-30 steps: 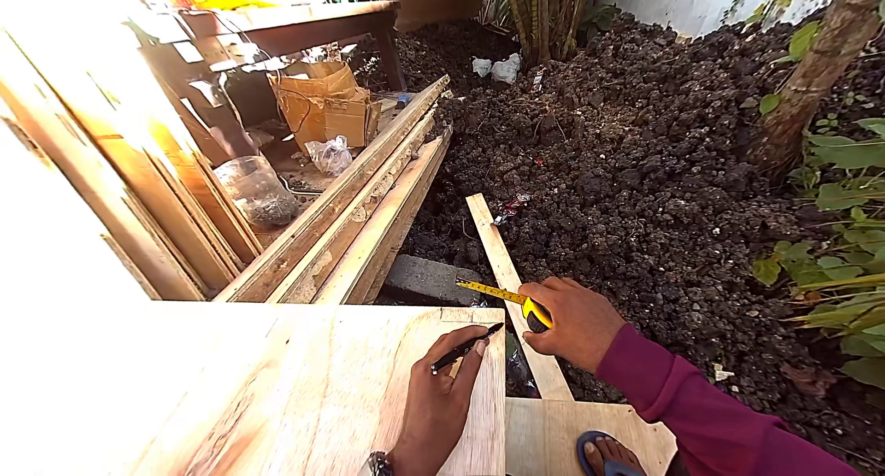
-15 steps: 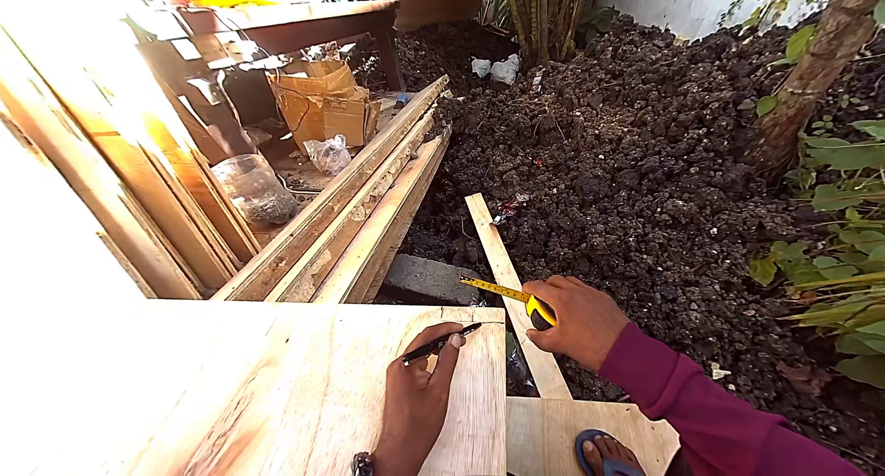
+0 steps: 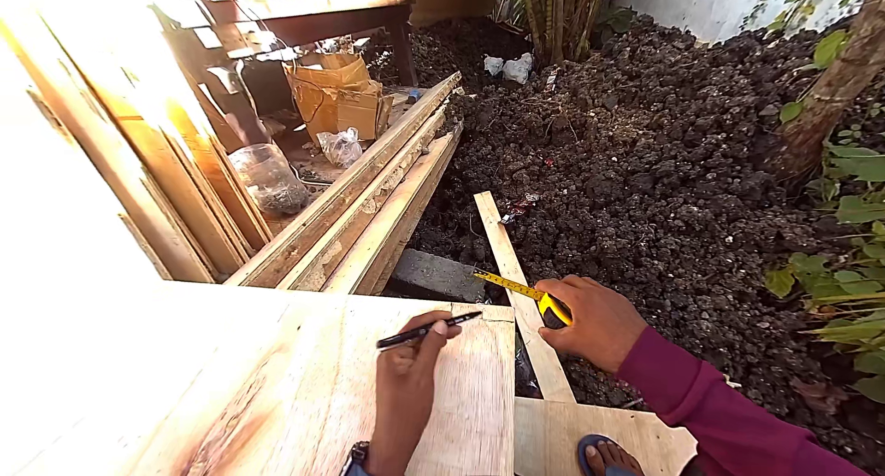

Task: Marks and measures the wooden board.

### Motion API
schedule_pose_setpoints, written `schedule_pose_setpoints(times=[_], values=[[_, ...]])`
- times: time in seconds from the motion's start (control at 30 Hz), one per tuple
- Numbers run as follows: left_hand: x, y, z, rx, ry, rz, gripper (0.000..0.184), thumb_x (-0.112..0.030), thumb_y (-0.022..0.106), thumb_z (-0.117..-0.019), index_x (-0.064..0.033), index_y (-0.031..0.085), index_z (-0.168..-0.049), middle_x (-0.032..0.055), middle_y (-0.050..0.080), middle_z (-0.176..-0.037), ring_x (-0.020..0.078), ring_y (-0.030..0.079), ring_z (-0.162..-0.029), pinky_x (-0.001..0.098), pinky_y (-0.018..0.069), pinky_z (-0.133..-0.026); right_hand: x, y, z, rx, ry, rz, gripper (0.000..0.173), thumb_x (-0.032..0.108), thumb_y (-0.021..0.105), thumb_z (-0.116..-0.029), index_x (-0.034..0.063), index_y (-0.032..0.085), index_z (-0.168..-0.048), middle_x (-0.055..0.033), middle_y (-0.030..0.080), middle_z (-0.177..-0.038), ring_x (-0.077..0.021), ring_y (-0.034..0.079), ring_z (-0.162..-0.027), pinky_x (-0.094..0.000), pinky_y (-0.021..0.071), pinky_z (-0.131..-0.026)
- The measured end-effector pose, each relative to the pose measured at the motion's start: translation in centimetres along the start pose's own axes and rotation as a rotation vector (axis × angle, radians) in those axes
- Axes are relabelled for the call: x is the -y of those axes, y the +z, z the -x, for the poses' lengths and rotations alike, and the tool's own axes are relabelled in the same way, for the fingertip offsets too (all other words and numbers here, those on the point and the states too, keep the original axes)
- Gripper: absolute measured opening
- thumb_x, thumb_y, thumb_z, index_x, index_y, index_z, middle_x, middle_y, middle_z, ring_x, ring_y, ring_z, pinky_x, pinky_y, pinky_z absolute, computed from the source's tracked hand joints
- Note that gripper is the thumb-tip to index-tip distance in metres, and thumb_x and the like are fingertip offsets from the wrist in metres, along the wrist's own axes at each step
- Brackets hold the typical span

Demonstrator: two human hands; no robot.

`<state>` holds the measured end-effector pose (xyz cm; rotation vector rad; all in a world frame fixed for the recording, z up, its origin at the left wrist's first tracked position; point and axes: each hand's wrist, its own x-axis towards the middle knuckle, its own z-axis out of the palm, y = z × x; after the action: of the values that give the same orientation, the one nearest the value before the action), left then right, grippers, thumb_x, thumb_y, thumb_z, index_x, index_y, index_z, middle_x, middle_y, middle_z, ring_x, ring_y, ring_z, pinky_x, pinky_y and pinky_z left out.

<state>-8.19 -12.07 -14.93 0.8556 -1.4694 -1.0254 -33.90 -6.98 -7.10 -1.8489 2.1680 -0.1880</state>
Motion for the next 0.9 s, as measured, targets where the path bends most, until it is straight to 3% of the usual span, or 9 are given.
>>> schedule_pose_setpoints(times=[0.1, 0.2, 0.3, 0.4, 0.63, 0.77, 0.9], values=[[-0.1, -1.6, -0.9, -0.146, -0.099, 0.191, 0.028, -0.017, 0.05, -0.1059, 0.0007, 0.069, -0.117, 0.0164, 0.075, -0.095, 0.024, 0.073, -0.088, 0.0343, 0.0603, -0.081, -1.0, 0.0, 0.0, -0.08, 0.008, -0.109, 0.063, 0.047, 0.083, -0.0816, 0.0272, 0.064, -0.138, -0.0036, 0.067, -0.116, -0.0222, 0.066, -0.102, -0.0467, 0.0571, -0.083], [0.3, -2.9, -1.5, -0.263, -0.129, 0.223, 0.03, -0.017, 0.047, -0.108, -0.0004, 0.066, -0.124, 0.0153, 0.075, -0.095, 0.0218, 0.073, -0.086, 0.0324, 0.0607, -0.078, -2.2, -0.2, -0.3, -0.156, 0.061, -0.305, 0.062, 0.047, 0.085, -0.0809, 0.0273, 0.064, -0.136, -0.0028, 0.069, -0.118, -0.0204, 0.069, -0.095, -0.05, 0.0589, -0.08], [0.4, -3.5, -1.8, -0.315, -0.137, 0.22, 0.03, -0.018, 0.047, -0.1084, -0.0032, 0.065, -0.128, 0.013, 0.076, -0.094, 0.0195, 0.074, -0.084, 0.0299, 0.0603, -0.076, -2.9, -0.5, -0.4, -0.257, 0.108, -0.429, 0.058, 0.044, 0.085, -0.0813, 0.0255, 0.065, -0.133, -0.0042, 0.071, -0.109, -0.0213, 0.07, -0.088, -0.052, 0.0593, -0.074], [0.9, -4.1, -2.0, -0.299, -0.074, 0.175, 0.03, -0.016, 0.047, -0.108, -0.0048, 0.063, -0.131, 0.0125, 0.076, -0.094, 0.0198, 0.074, -0.084, 0.0299, 0.0609, -0.075, -3.6, -0.6, -0.4, -0.333, 0.115, -0.457, 0.06, 0.046, 0.083, -0.0803, 0.0254, 0.063, -0.133, -0.0044, 0.072, -0.102, -0.0212, 0.071, -0.081, -0.052, 0.0589, -0.068], [1.8, -4.4, -1.7, -0.156, 0.166, -0.278, 0.025, -0.014, 0.049, -0.1044, -0.0063, 0.063, -0.124, 0.0022, 0.074, -0.102, 0.0151, 0.072, -0.092, 0.0301, 0.0613, -0.077, -5.3, -1.0, 0.1, -0.245, 0.113, -0.302, 0.063, 0.044, 0.087, -0.0795, 0.0278, 0.062, -0.134, -0.0041, 0.072, -0.105, -0.0225, 0.07, -0.087, -0.0539, 0.0577, -0.072], [2.0, -3.9, -1.4, -0.11, 0.165, -0.338, 0.023, -0.021, 0.052, -0.1043, -0.0104, 0.064, -0.121, -0.0015, 0.073, -0.104, 0.0127, 0.071, -0.093, 0.0291, 0.0599, -0.078, -5.2, -0.7, 0.2, -0.2, 0.114, -0.277, 0.063, 0.046, 0.088, -0.0785, 0.0287, 0.063, -0.134, -0.0023, 0.071, -0.11, -0.02, 0.07, -0.091, -0.0522, 0.0588, -0.075], [2.0, -3.5, -1.2, -0.094, 0.135, -0.282, 0.027, -0.02, 0.048, -0.1057, -0.0079, 0.064, -0.124, 0.001, 0.074, -0.104, 0.0151, 0.072, -0.095, 0.0302, 0.0601, -0.08, -4.3, -0.8, 0.2, -0.168, 0.108, -0.279, 0.064, 0.048, 0.087, -0.0788, 0.0292, 0.062, -0.135, -0.0013, 0.07, -0.112, -0.0191, 0.069, -0.092, -0.0508, 0.0586, -0.076]])
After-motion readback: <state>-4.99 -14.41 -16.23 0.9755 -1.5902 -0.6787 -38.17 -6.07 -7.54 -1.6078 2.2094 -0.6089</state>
